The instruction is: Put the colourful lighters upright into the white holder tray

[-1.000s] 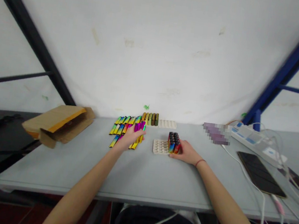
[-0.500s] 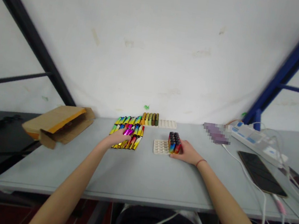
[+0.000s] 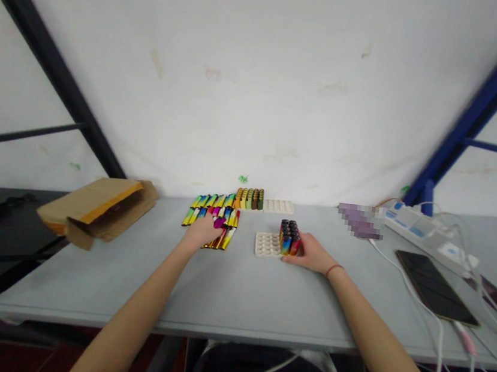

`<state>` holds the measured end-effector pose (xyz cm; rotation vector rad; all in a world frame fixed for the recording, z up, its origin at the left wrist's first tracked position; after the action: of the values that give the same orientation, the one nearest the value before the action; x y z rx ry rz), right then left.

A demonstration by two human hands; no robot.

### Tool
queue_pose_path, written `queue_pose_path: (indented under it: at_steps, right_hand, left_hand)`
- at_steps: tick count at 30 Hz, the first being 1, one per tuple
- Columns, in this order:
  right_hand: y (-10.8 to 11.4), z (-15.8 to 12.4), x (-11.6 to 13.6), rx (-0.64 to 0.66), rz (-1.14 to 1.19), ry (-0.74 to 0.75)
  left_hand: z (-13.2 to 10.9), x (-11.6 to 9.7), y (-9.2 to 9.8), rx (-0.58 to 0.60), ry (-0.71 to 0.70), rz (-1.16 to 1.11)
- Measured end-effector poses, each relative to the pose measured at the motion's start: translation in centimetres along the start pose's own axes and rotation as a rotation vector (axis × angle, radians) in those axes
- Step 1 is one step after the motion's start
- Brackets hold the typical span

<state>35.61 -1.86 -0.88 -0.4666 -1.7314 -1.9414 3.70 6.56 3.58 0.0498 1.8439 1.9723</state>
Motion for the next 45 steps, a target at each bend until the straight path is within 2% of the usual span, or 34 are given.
queue_pose_path:
  at_steps: [2, 5, 9, 13, 18, 24, 34, 38, 42, 45]
  right_hand:
    - [0.0, 0.0, 0.0, -0.003, 0.005, -0.001]
    - [0.0, 0.0, 0.0, -0.005, 0.011, 0.002]
    - [0.0, 0.0, 0.0, 0.006, 0.009, 0.005]
    - [0.1, 0.0, 0.1, 0.008, 0.010, 0.014]
    - [0.2, -0.1, 0.2, 0.017, 0.011, 0.001]
    - [0.1, 0.0, 0.1, 0.007, 0.008, 0.000]
    - [0.1, 0.0, -0.1, 0.015, -0.011, 0.003]
    - [0.1, 0.1, -0.1, 0.020, -0.004, 0.003]
    - [0.1, 0.0, -0.1, 0.012, -0.011, 0.003]
    - [0.1, 0.0, 0.0, 0.024, -0.015, 0.001]
  left_hand:
    - [0.0, -0.8, -0.4, 0.041, 0.007, 0.086]
    - [-0.2, -1.7, -0.7, 0.043, -0.021, 0.162]
    - [-0.9, -1.6, -0.7, 0.055, 0.054, 0.202]
    - [-1.6, -1.3, -0.6, 0.022, 0.083, 0.220]
    - [-2.4, -1.7, -1.0, -0.062, 0.028, 0.284]
    - [-2.9, -1.2, -2.1, -0.133, -0.091, 0.264]
    - [-3.3, 0.2, -3.2, -0.281, -0.439, 0.221]
    - [-3.1, -0.1, -3.3, -0.283, -0.578, 0.154]
    - [-3.0, 0.2, -2.6, -0.299, -0.609, 0.113]
    - [-3.4, 1.3, -1.8, -0.219, -0.654, 0.116]
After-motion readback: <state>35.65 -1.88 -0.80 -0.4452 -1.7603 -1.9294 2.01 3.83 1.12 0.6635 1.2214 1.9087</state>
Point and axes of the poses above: each hand's wrist, its own z-axis towards the middle knuckle, its own y-axis out of the back of the hand, x = y × z, the point moved 4 cm from there along z, towards the middle knuckle, and after that the axes turned 15 degrees about -y, right-handed, at the moved point
